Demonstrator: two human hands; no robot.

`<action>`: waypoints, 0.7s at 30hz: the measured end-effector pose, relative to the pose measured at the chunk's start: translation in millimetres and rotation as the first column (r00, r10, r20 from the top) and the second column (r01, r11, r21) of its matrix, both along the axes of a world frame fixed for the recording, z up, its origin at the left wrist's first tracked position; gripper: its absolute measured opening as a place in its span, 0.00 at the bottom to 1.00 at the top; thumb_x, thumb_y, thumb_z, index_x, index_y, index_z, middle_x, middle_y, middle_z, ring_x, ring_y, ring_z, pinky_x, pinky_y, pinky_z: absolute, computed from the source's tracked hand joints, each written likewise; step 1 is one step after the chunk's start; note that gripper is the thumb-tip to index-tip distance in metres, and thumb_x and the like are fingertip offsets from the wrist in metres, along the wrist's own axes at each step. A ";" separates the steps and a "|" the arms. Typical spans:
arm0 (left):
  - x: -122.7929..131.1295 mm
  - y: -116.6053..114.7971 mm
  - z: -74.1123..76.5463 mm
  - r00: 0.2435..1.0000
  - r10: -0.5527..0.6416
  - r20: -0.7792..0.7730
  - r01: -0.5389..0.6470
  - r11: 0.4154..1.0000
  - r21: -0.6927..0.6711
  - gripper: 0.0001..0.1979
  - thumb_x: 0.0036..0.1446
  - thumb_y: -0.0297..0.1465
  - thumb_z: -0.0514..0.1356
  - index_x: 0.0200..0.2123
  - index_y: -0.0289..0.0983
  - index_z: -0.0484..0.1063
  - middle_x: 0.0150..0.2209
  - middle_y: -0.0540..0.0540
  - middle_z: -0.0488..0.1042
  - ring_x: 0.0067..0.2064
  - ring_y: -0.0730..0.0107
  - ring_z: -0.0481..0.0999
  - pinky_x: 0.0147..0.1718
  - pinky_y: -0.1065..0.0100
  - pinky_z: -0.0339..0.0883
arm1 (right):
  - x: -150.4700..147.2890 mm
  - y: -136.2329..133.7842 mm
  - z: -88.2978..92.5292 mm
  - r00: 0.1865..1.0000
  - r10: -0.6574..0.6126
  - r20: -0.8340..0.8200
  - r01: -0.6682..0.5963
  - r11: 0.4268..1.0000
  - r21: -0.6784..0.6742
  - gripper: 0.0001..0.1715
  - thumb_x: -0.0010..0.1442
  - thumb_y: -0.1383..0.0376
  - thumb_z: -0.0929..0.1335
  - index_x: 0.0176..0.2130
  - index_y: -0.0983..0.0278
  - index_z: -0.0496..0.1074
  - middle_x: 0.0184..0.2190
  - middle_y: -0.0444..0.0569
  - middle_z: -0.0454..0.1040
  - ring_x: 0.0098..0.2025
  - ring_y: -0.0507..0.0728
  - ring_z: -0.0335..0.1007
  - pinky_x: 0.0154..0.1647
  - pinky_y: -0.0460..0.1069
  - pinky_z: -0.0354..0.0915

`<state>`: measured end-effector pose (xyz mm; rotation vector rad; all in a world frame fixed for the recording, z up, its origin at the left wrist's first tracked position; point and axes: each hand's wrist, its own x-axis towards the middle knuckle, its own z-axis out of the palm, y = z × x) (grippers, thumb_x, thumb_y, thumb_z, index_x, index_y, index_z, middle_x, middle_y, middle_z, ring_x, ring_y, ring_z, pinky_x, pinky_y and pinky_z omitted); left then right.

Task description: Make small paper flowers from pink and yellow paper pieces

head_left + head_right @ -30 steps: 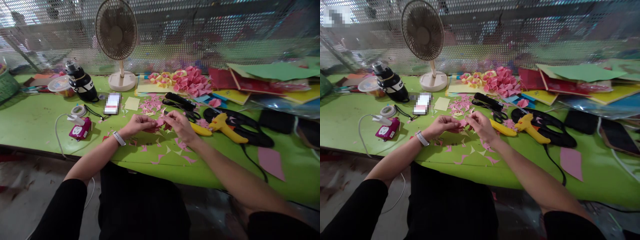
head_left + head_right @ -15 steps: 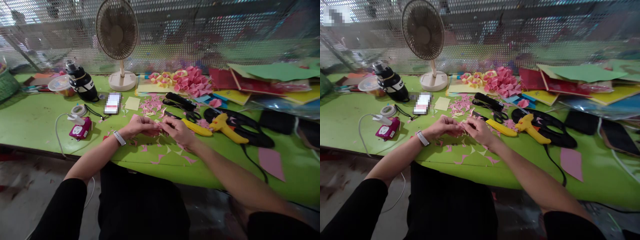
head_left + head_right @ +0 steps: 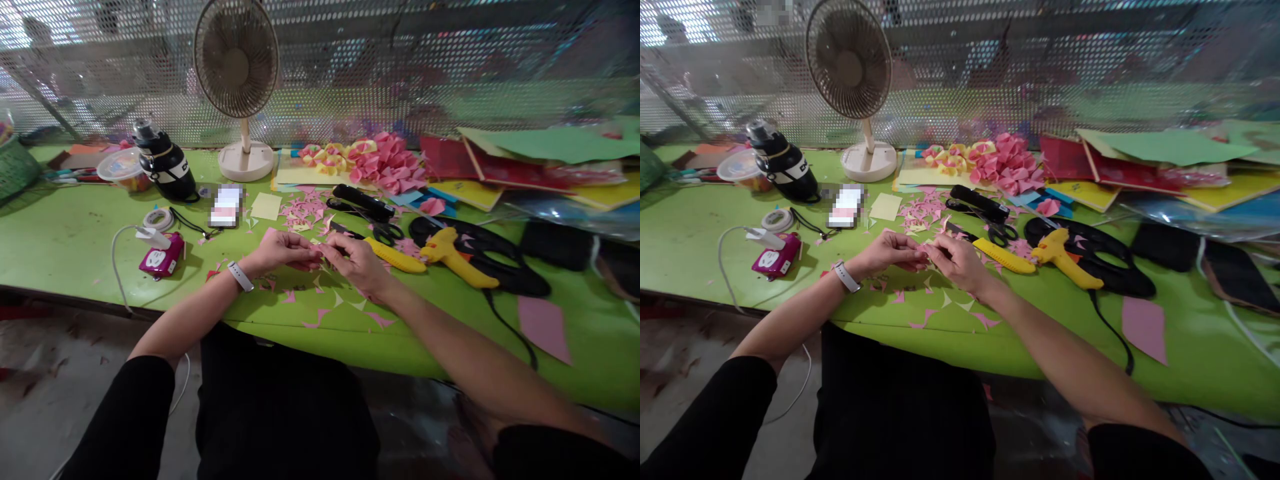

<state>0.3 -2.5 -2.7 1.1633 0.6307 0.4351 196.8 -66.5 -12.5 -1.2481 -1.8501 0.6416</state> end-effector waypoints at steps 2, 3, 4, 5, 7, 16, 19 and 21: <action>0.3 -0.5 1.1 1.000 0.005 0.000 -0.005 1.000 -0.007 0.20 0.42 0.35 0.75 0.35 0.27 0.78 0.30 0.43 0.81 0.32 0.72 0.82 0.38 0.71 0.77 | -0.9 -1.1 2.1 1.000 -0.009 0.003 0.010 1.000 -0.016 0.22 0.68 0.51 0.63 0.27 0.60 0.60 0.22 0.43 0.61 0.26 0.53 0.57 0.30 0.50 0.55; 0.5 -0.6 1.4 1.000 0.008 0.000 -0.008 1.000 -0.010 0.20 0.42 0.35 0.75 0.35 0.27 0.78 0.30 0.43 0.81 0.32 0.72 0.82 0.38 0.71 0.78 | -1.2 -1.4 2.8 1.000 -0.011 0.002 0.011 1.000 -0.019 0.22 0.67 0.51 0.63 0.26 0.60 0.60 0.22 0.43 0.61 0.26 0.53 0.57 0.30 0.50 0.55; 0.6 -0.6 1.5 1.000 0.011 0.000 -0.011 1.000 -0.012 0.20 0.42 0.35 0.75 0.35 0.27 0.78 0.30 0.43 0.81 0.32 0.72 0.82 0.38 0.70 0.78 | -1.4 -1.6 3.3 1.000 -0.012 0.000 0.012 1.000 -0.022 0.22 0.67 0.50 0.63 0.26 0.60 0.60 0.22 0.43 0.62 0.25 0.53 0.57 0.30 0.50 0.54; 0.7 -0.6 1.6 1.000 0.015 -0.003 -0.015 1.000 -0.012 0.19 0.42 0.35 0.75 0.35 0.28 0.78 0.30 0.43 0.81 0.32 0.73 0.82 0.38 0.70 0.78 | -1.4 -1.6 3.4 1.000 -0.011 -0.002 0.011 1.000 -0.024 0.23 0.67 0.50 0.63 0.26 0.60 0.60 0.22 0.43 0.62 0.25 0.53 0.57 0.30 0.50 0.54; 0.9 -0.6 1.6 1.000 0.018 -0.013 -0.018 1.000 -0.010 0.19 0.43 0.34 0.75 0.35 0.28 0.78 0.30 0.43 0.81 0.32 0.73 0.82 0.40 0.69 0.78 | -1.5 -1.2 3.1 1.000 -0.011 -0.006 0.011 1.000 -0.022 0.23 0.67 0.50 0.63 0.26 0.60 0.60 0.22 0.43 0.62 0.26 0.53 0.57 0.30 0.51 0.54; 0.2 -0.5 1.8 1.000 -0.002 0.008 0.002 1.000 -0.009 0.19 0.44 0.34 0.75 0.36 0.27 0.78 0.31 0.43 0.82 0.33 0.73 0.82 0.43 0.66 0.78 | -0.6 -0.8 1.9 0.998 -0.008 -0.054 0.004 0.998 -0.058 0.21 0.66 0.52 0.64 0.26 0.60 0.62 0.22 0.42 0.62 0.26 0.53 0.58 0.30 0.50 0.54; -0.1 0.3 2.2 1.000 -0.005 0.004 0.005 1.000 -0.007 0.18 0.46 0.33 0.74 0.37 0.27 0.78 0.32 0.43 0.82 0.33 0.73 0.82 0.42 0.66 0.78 | 1.2 -0.5 0.1 0.994 0.014 -0.111 -0.031 0.988 -0.149 0.21 0.66 0.51 0.64 0.27 0.61 0.64 0.22 0.43 0.64 0.25 0.53 0.58 0.29 0.50 0.55; -0.4 1.0 2.3 1.000 -0.003 -0.012 0.003 1.000 -0.007 0.16 0.47 0.31 0.73 0.37 0.28 0.78 0.32 0.43 0.82 0.33 0.74 0.82 0.42 0.67 0.78 | 1.6 -0.5 -0.6 0.990 0.033 -0.134 -0.059 0.980 -0.191 0.22 0.66 0.50 0.65 0.27 0.61 0.64 0.21 0.42 0.64 0.25 0.52 0.58 0.28 0.50 0.54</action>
